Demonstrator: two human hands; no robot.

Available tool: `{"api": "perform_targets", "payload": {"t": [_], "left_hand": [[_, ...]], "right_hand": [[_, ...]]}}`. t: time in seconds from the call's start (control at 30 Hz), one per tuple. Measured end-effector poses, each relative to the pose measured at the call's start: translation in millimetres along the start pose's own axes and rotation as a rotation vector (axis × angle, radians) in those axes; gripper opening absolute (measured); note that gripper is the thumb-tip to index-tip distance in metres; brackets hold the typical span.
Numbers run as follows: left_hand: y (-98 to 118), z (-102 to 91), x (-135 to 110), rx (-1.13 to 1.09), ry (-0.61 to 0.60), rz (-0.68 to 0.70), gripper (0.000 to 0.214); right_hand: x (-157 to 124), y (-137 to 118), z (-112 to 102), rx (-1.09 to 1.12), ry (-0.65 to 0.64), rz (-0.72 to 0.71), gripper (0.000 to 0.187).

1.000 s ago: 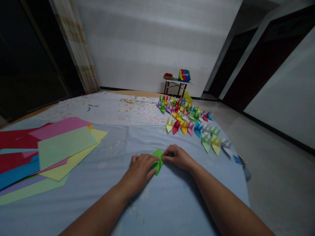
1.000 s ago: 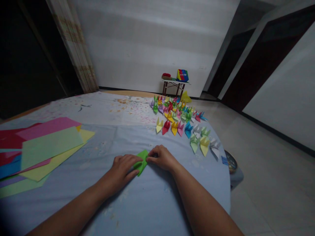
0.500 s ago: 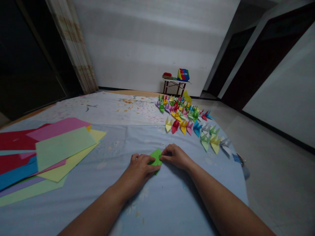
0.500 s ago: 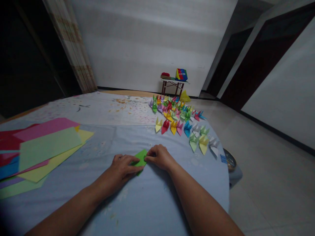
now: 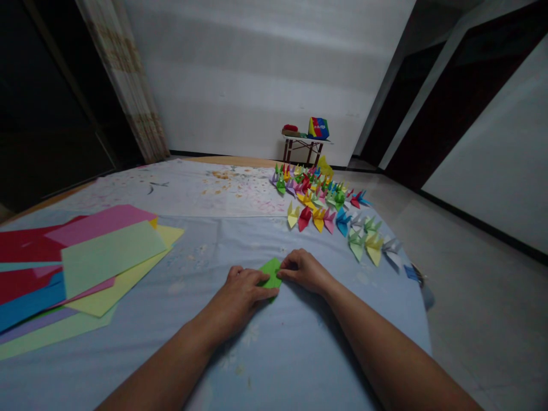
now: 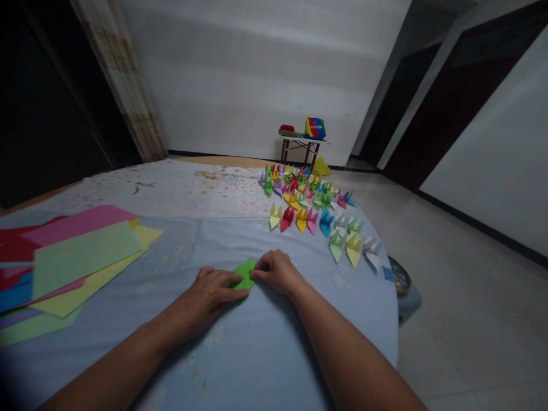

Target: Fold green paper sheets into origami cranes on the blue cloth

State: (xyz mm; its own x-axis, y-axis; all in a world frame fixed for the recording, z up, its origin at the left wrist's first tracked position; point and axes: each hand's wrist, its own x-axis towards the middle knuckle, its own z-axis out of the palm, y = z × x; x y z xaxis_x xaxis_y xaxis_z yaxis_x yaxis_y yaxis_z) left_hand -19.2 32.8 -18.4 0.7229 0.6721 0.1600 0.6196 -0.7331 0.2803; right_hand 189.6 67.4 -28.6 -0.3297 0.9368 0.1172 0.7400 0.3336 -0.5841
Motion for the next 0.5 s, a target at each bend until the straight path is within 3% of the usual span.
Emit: {"api": "perform_targets", "payload": {"t": [0.5], "left_hand": [[-4.1,3.1,-0.5,-0.021,-0.004,0.019,0.027]], "right_hand": [[0.3,0.1,0.3,-0.002,-0.001,0.015,0.017]]}}
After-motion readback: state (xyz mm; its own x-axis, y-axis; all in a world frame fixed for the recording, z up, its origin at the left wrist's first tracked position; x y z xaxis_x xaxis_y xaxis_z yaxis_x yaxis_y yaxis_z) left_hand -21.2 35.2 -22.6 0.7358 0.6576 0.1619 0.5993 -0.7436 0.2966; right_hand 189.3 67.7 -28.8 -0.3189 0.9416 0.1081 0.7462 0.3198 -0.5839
